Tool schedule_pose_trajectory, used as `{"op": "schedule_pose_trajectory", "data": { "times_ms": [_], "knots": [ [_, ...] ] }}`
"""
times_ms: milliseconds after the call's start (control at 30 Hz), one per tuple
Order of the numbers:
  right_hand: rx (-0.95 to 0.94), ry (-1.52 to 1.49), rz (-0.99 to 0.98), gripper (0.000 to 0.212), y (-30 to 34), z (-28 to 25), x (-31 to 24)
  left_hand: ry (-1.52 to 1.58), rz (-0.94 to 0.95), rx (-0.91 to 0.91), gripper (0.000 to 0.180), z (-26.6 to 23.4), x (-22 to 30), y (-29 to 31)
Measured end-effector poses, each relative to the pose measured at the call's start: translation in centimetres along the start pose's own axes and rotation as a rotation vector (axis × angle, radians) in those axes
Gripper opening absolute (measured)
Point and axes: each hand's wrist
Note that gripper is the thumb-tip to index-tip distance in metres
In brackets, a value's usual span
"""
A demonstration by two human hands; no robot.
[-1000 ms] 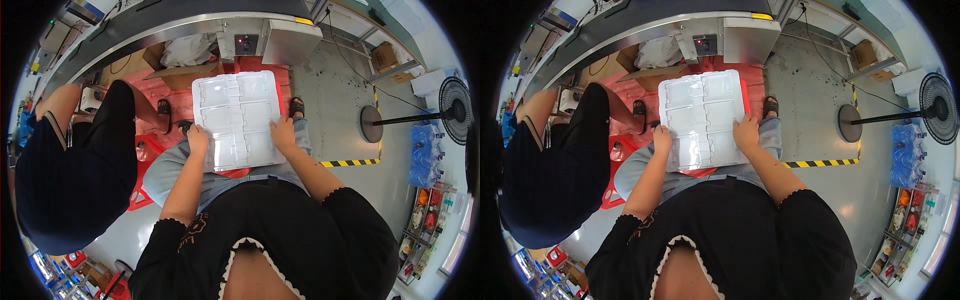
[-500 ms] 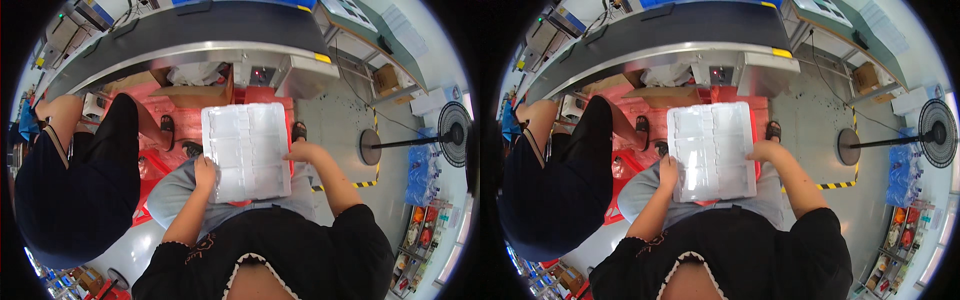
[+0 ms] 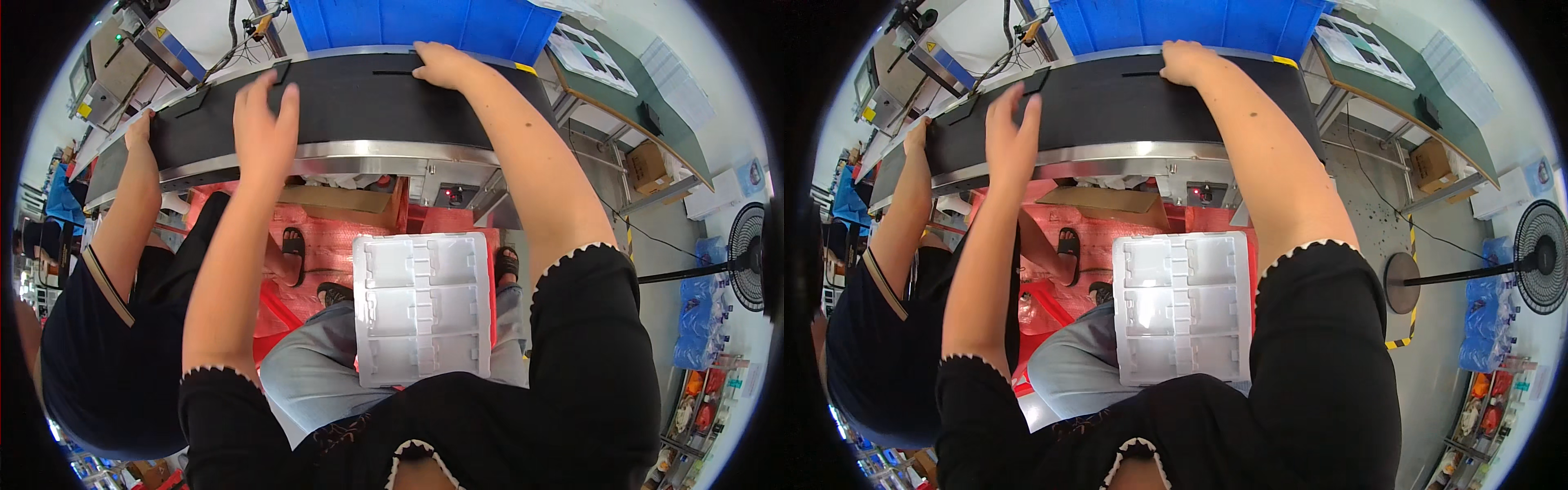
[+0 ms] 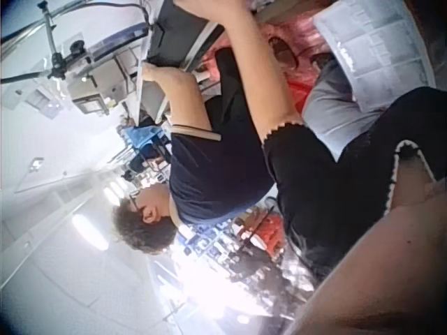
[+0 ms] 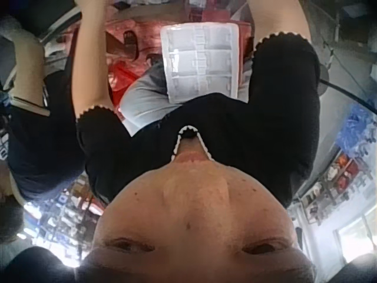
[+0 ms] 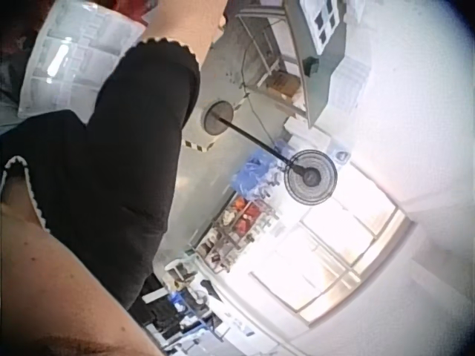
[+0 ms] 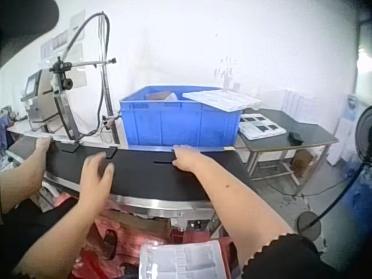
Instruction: Picking up black rectangular blocks from a conveyor belt and placing them into white plastic sorting trays.
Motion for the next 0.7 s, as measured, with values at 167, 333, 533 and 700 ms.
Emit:
{"op": "schedule_pose_trajectory", "data": {
  "times_ms": [167, 333, 533, 700],
  "knots": [
    [-0.282, 0.242, 0.085, 0.051, 1.8, -6.9, 1.8, -0.553, -0.332, -0.107, 0.084, 5.8, -4.5, -6.4],
    [0.11, 0.095, -0.037, 0.034, 8.6, -11.0, -1.2, -0.661, -0.518, -0.359, 0.085, 6.8, -5.4, -7.9],
    [-0.409, -0.626, -0.02, 0.042, 23.8, -9.7, -5.9, -0.525, -0.184, -0.351, 0.085, 4.8, -5.1, -5.2],
    [-0.474, -0.797, 0.568, 0.043, 34.7, 0.5, -6.2, 0.024, 0.289, -0.104, 0.066, 1.6, 3.6, 3.8]
  ]
}}
Point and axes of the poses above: each hand's wrist, its own y-axis away from the middle knuckle, its own z-axis out of the palm, x = y × z, and after that the axes turned 12 degrees about y, right-handed
